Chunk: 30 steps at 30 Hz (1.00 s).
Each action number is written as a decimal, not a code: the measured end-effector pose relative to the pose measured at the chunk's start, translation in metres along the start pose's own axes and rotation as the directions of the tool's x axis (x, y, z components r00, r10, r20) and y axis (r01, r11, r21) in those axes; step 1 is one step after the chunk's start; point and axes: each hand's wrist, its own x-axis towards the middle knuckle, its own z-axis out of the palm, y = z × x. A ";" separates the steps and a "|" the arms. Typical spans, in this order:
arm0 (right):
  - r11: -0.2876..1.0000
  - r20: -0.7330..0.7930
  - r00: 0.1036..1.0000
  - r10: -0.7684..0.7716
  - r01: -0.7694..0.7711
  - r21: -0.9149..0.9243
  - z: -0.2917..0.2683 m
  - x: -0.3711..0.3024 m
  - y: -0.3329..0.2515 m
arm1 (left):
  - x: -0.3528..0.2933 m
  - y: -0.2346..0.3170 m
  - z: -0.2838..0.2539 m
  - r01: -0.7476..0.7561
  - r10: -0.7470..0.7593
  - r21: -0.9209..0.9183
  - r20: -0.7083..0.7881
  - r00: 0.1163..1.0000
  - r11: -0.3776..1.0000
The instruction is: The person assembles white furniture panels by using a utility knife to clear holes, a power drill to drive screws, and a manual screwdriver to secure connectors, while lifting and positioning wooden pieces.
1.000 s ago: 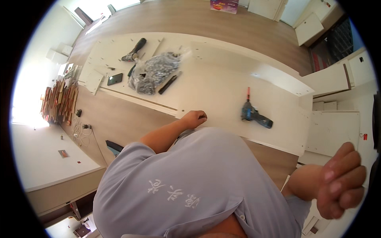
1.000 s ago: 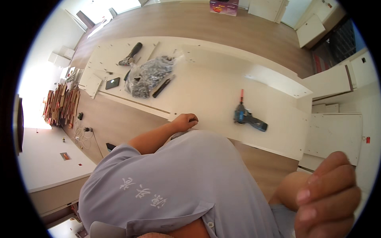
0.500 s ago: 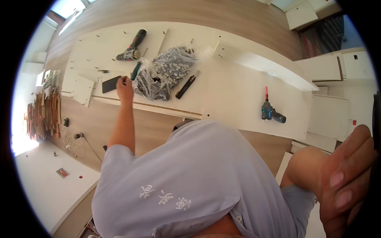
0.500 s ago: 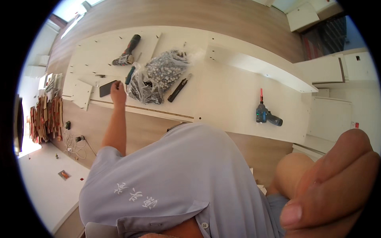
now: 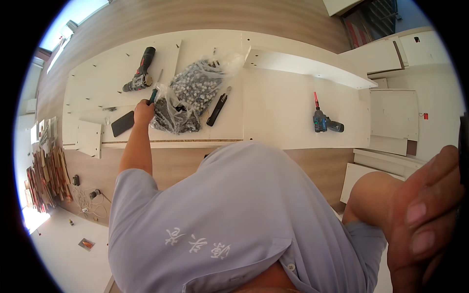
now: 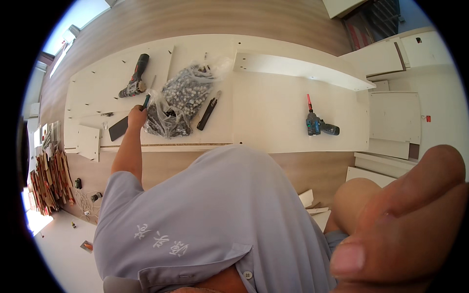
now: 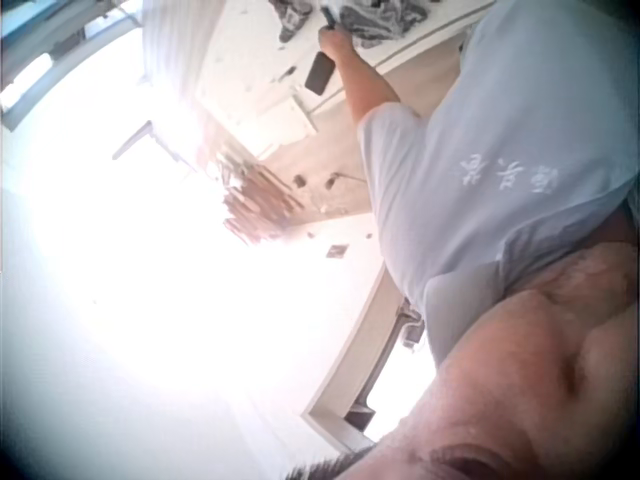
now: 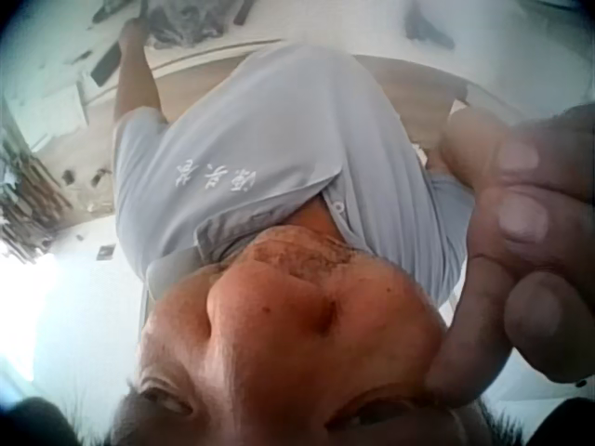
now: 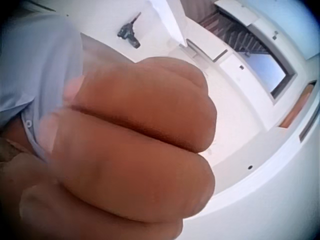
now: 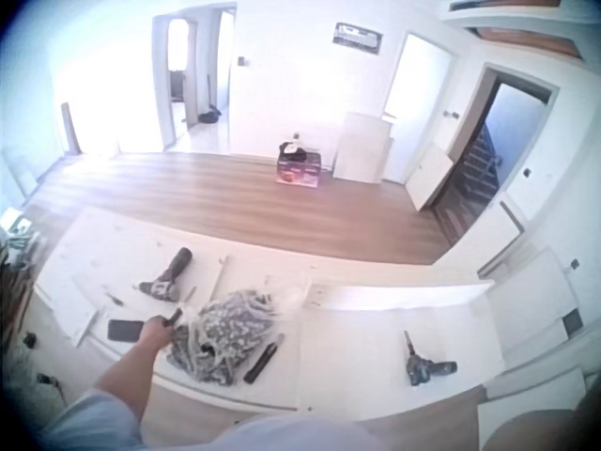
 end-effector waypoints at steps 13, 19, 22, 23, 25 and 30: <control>0.999 -0.006 1.000 -0.025 0.026 0.043 0.010 0.005 0.017 | -0.049 -0.010 -0.021 -0.042 0.055 -0.867 -0.017 0.998 0.497; 0.995 -0.003 0.999 -0.049 0.049 0.083 0.010 0.003 0.019 | -0.084 0.014 -0.023 -0.006 0.012 -0.987 -0.004 1.000 0.162; 0.994 -0.017 0.998 -0.065 0.066 0.086 0.005 -0.004 0.012 | -0.094 0.041 -0.030 -0.020 0.103 -0.992 -0.007 0.995 0.126; 0.994 -0.011 0.998 -0.063 0.064 0.090 0.008 -0.003 0.017 | -0.099 0.045 -0.033 -0.024 0.080 -0.990 -0.013 0.997 0.139; 0.992 0.014 0.998 -0.061 0.059 0.110 0.021 0.006 0.027 | -0.105 0.041 -0.035 -0.033 0.095 -0.991 -0.021 0.995 0.130; 0.988 0.001 0.996 -0.092 0.091 0.124 0.015 0.004 0.024 | -0.107 0.048 -0.033 -0.048 0.102 -0.991 -0.035 0.994 0.129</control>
